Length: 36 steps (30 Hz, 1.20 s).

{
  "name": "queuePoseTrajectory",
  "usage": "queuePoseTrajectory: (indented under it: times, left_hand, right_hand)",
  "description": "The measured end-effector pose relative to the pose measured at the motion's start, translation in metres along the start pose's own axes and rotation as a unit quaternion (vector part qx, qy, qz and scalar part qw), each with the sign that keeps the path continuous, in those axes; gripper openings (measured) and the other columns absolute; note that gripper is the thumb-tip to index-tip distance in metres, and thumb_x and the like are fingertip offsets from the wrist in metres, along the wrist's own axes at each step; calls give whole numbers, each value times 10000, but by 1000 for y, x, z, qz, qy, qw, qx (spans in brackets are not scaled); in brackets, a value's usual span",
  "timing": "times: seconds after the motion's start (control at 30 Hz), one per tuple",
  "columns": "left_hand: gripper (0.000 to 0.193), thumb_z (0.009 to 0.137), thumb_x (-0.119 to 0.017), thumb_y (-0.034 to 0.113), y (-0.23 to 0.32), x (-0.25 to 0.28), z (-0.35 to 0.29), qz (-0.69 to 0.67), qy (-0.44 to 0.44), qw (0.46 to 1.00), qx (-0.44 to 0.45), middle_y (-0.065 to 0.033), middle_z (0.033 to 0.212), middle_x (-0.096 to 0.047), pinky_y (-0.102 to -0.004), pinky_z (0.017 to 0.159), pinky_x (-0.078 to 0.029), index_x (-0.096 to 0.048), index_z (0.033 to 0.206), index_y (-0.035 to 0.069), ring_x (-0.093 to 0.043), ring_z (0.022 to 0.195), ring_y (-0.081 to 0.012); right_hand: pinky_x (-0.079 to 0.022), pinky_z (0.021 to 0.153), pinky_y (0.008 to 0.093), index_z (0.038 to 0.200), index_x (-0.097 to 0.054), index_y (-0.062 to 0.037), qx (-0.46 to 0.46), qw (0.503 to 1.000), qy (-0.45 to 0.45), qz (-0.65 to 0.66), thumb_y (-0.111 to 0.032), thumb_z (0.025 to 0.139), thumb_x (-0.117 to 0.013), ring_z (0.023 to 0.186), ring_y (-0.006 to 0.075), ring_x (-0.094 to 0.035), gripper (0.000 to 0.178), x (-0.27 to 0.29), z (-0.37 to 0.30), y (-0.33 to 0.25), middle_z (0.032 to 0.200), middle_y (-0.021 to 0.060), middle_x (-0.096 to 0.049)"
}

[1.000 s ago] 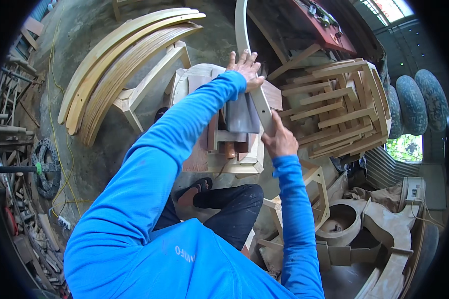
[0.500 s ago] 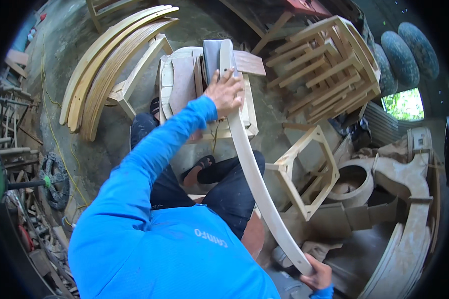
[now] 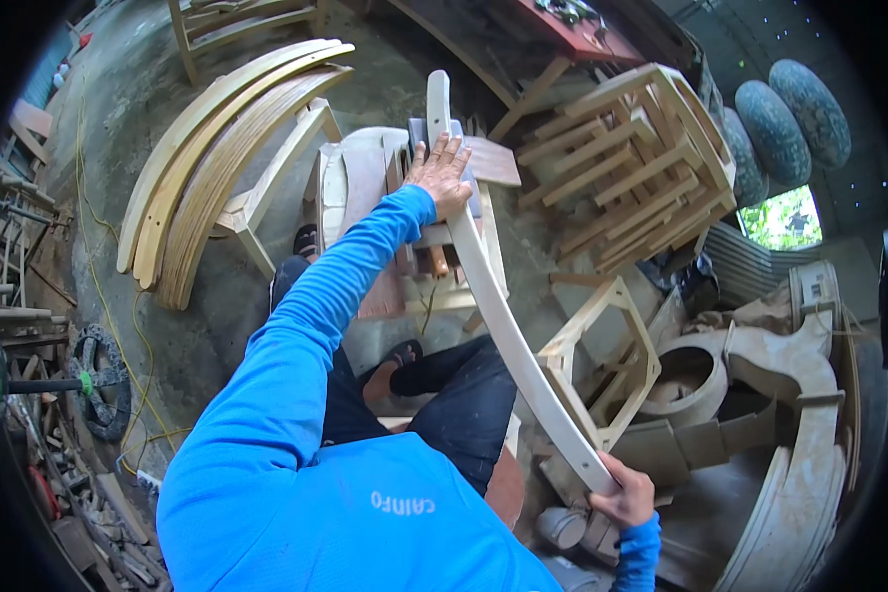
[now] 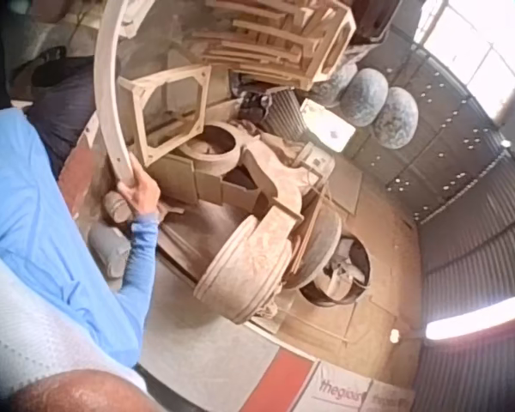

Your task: Sanding curved wooden chair components using a bench-mounted belt sander.

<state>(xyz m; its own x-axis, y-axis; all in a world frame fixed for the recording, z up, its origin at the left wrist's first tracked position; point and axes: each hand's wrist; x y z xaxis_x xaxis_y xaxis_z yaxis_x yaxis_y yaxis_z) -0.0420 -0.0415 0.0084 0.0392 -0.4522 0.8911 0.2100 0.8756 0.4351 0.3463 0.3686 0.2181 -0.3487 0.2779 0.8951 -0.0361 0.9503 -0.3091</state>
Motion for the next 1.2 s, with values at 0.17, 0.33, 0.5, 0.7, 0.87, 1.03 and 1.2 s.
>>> queuePoseTrajectory:
  times: [0.17,0.33,0.5,0.7,0.87,1.03,1.2]
  left_hand:
    - [750,997,-385,432,-18,7,49,2,-19,1000,16,-131,1721,-98,-560,1268,-7,-195,1637,89,-9,1597,-303]
    - [721,996,-372,418,-42,16,94,33,-20,997,74,-79,1729,-95,-582,1260,19,-225,1630,108,-29,1600,-261]
    - [712,949,-418,404,-54,23,92,61,-30,995,71,-86,1715,-170,-615,1252,0,-325,1603,138,-55,1598,-278]
    - [631,869,-547,389,26,20,-14,26,12,998,-55,-182,1613,-357,-683,1226,-57,-554,1433,105,-154,1566,-382]
    - [573,834,-631,340,122,20,-170,-59,67,991,-105,-204,1540,-385,-687,1204,-105,-595,1337,69,-204,1526,-407]
    - [597,853,-644,348,143,17,-202,-71,47,993,-88,-213,1588,-319,-665,1209,-100,-571,1382,81,-138,1547,-412]
    - [622,868,-651,351,109,19,-157,-91,93,991,-43,-245,1610,-262,-673,1207,-99,-541,1422,92,-121,1547,-436]
  right_hand:
    - [-571,779,459,1410,-590,-218,68,996,58,-16,-251,725,-749,877,380,-710,704,-27,171,-46,970,194,-716]
    - [-564,822,481,1486,-480,-225,67,985,144,-70,-269,811,-733,984,384,-690,722,-70,317,-111,1112,179,-688]
    - [-566,856,502,1527,-433,-212,77,989,123,-3,-259,828,-737,1027,434,-671,763,-107,331,-118,1188,201,-680]
    - [-567,898,426,1451,-512,-61,100,961,69,250,-90,717,-740,1084,360,-718,769,-138,158,-23,1148,257,-700]
    - [-576,801,422,1320,-624,-34,57,985,59,155,-76,648,-764,907,366,-722,687,-135,-18,36,1045,220,-713]
    - [-562,831,436,1314,-618,1,11,996,37,81,-68,605,-720,948,401,-719,719,-119,-66,15,1041,241,-705]
    - [-578,788,449,1338,-579,34,95,980,143,105,-67,653,-716,900,425,-705,706,-139,6,-3,1018,267,-697]
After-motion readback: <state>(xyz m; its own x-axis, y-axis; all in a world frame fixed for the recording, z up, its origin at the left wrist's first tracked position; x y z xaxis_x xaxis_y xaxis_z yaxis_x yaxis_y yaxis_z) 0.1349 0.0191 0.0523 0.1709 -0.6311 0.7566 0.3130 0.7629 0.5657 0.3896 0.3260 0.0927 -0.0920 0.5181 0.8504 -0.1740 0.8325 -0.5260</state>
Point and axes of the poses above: each hand's wrist, its own z-axis towards the middle knuckle, its own x-axis out of the back of the hand, y = z × x
